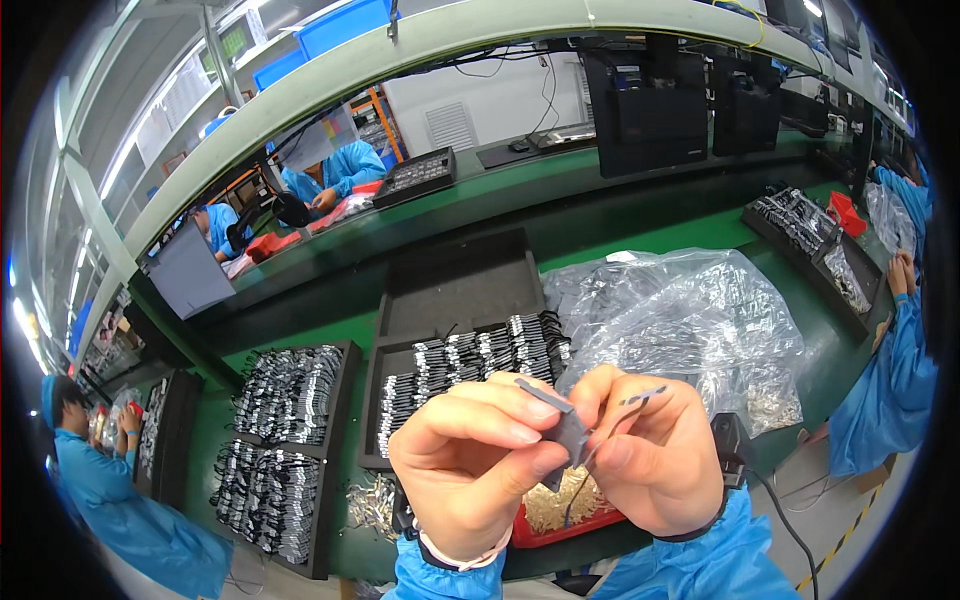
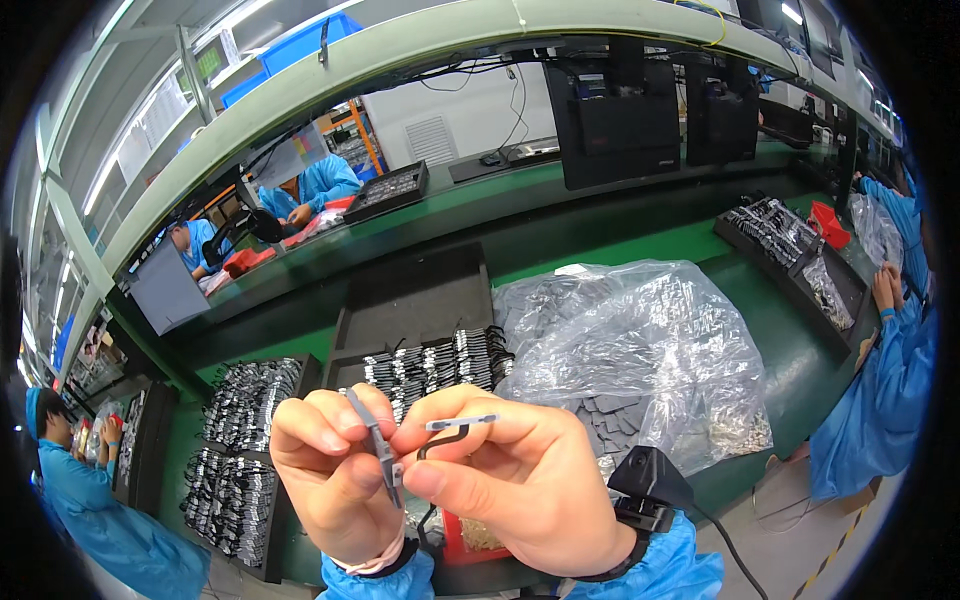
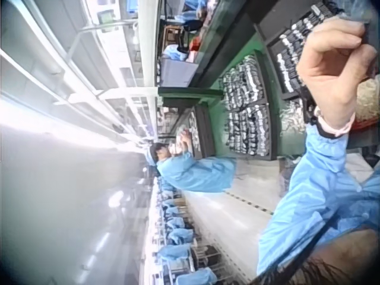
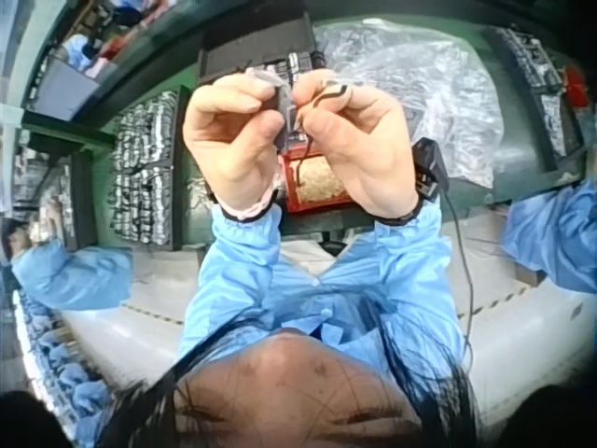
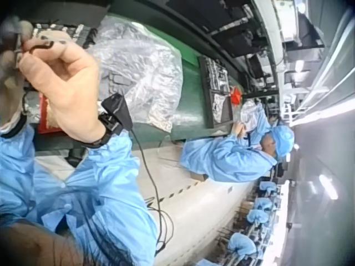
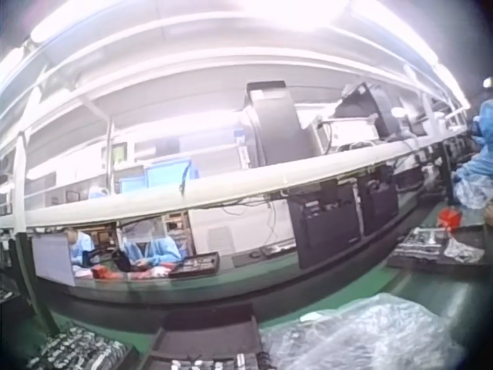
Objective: Assembling electronic components by attaching wires and small plastic parts.
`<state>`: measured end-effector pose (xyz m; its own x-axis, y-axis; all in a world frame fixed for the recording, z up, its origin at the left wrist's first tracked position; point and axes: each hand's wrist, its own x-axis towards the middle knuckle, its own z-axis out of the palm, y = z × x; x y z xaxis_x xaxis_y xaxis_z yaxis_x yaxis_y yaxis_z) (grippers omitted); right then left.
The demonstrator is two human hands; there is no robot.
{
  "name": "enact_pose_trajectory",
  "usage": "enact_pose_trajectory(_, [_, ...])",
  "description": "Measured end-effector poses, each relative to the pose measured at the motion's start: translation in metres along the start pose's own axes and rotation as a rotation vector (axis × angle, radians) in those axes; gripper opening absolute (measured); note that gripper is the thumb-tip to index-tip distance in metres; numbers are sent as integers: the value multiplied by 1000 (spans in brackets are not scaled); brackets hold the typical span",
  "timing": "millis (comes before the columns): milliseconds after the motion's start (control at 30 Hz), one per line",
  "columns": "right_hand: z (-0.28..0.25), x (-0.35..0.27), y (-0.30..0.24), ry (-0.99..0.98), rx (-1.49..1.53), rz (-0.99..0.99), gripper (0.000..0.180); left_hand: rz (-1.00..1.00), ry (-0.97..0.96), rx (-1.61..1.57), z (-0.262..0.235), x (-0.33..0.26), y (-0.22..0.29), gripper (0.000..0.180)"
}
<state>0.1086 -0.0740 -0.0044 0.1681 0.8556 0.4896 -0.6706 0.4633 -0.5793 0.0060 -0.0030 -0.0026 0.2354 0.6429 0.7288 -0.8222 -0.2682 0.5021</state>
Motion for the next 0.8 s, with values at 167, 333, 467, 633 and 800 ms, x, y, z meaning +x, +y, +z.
enact_pose_trajectory(167, [-4, 1, -3, -22, -20, 35, 7, -10, -5, -3, 0, 1, -2, 23])
enact_pose_trajectory(333, [-4, 2, -2, -40, -44, -2, 9, -20, -9, -7, 0, 1, 0, 23])
enact_pose_trajectory(467, [-4, 2, -4, -48, -48, -2, 11, -20, -4, -20, 0, 1, -1, 23])
enact_pose_trajectory(633, [-4, 4, -3, -52, -83, -11, 11, 1, 4, -3, 0, 1, -2, 22])
enact_pose_trajectory(800, [-3, 3, -2, -38, -72, -23, 11, -21, -14, 110, 1, 1, -1, 27])
